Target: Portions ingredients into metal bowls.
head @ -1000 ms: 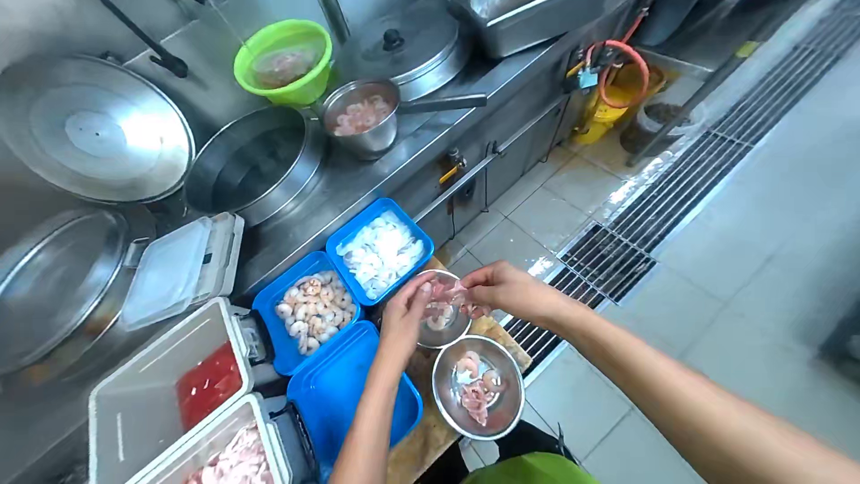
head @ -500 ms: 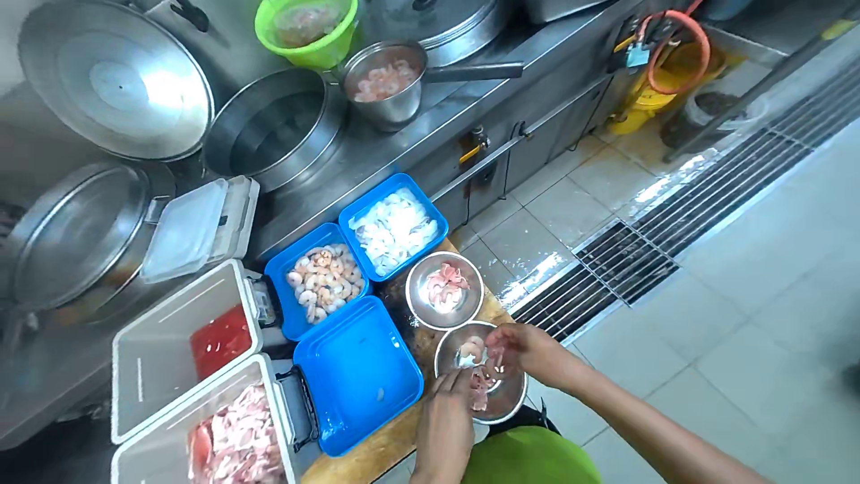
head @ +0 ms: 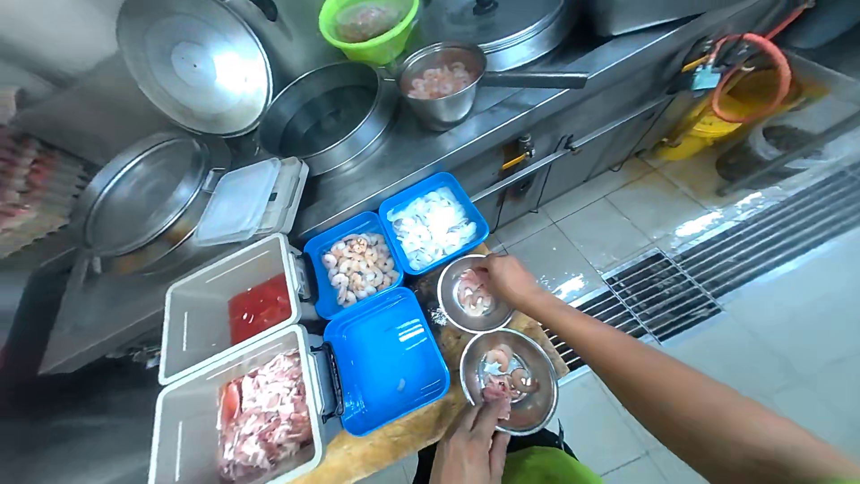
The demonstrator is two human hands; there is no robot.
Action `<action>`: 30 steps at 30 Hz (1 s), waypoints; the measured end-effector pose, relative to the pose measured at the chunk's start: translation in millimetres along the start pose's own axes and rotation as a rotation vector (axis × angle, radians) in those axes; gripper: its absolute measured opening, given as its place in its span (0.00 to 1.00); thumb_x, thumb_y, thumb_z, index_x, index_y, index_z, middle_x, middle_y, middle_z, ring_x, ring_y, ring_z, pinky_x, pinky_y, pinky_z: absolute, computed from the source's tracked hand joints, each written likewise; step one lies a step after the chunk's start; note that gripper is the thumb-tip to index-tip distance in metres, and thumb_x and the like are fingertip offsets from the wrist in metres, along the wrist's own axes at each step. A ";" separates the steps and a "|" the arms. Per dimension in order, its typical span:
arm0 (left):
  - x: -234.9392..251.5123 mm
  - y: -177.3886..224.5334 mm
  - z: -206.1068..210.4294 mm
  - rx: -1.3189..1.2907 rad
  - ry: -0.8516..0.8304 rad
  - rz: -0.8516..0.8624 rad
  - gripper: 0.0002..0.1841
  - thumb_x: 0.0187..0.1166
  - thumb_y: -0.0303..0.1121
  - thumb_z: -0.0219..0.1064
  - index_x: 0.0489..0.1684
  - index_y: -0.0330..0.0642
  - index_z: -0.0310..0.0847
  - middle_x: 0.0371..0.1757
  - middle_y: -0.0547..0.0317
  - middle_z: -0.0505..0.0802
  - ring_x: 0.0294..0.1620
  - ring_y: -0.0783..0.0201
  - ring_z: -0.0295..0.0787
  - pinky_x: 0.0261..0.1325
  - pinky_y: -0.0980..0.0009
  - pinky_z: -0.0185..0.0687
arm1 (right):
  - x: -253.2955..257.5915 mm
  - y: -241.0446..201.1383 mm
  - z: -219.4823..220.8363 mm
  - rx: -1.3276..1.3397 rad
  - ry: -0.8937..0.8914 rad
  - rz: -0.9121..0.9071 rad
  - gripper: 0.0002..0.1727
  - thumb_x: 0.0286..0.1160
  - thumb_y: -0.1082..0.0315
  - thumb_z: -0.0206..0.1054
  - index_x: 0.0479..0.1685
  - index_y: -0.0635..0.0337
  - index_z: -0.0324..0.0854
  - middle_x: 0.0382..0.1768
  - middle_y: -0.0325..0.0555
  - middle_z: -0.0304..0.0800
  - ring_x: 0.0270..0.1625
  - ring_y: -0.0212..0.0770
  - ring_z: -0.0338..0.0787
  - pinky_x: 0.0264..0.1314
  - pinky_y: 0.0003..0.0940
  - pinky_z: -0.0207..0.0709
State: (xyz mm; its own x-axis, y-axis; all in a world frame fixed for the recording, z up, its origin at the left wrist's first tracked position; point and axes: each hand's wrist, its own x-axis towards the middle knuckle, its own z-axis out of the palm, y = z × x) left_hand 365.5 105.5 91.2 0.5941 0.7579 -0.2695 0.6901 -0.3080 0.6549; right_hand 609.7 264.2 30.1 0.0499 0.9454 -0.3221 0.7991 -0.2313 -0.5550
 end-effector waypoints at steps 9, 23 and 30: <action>-30.5 -30.2 -4.2 -0.128 0.075 -0.086 0.20 0.83 0.33 0.66 0.71 0.37 0.84 0.61 0.45 0.93 0.56 0.51 0.95 0.63 0.56 0.89 | -34.8 -25.1 -53.4 0.210 0.112 -0.106 0.20 0.77 0.83 0.64 0.67 0.62 0.83 0.54 0.52 0.94 0.49 0.51 0.95 0.56 0.56 0.85; -33.7 -45.2 -2.3 -0.127 -0.005 -0.118 0.20 0.84 0.34 0.64 0.72 0.39 0.84 0.60 0.46 0.94 0.55 0.52 0.95 0.63 0.57 0.89 | -100.8 -47.6 -45.8 0.571 0.697 -0.353 0.06 0.69 0.76 0.73 0.42 0.63 0.90 0.48 0.42 0.93 0.47 0.29 0.93 0.51 0.25 0.91; -39.7 -38.5 -8.9 -0.114 0.007 -0.132 0.19 0.84 0.34 0.65 0.71 0.37 0.84 0.61 0.44 0.93 0.58 0.50 0.94 0.65 0.54 0.87 | -19.0 4.2 5.9 -0.190 0.146 -0.170 0.16 0.79 0.73 0.68 0.61 0.53 0.91 0.59 0.54 0.94 0.58 0.63 0.93 0.58 0.66 0.82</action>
State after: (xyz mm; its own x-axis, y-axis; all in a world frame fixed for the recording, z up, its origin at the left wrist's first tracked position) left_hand 311.7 92.4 83.0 0.4980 0.7914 -0.3545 0.7106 -0.1382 0.6899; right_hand 608.6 244.0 29.4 -0.0192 0.9931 -0.1156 0.9007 -0.0330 -0.4332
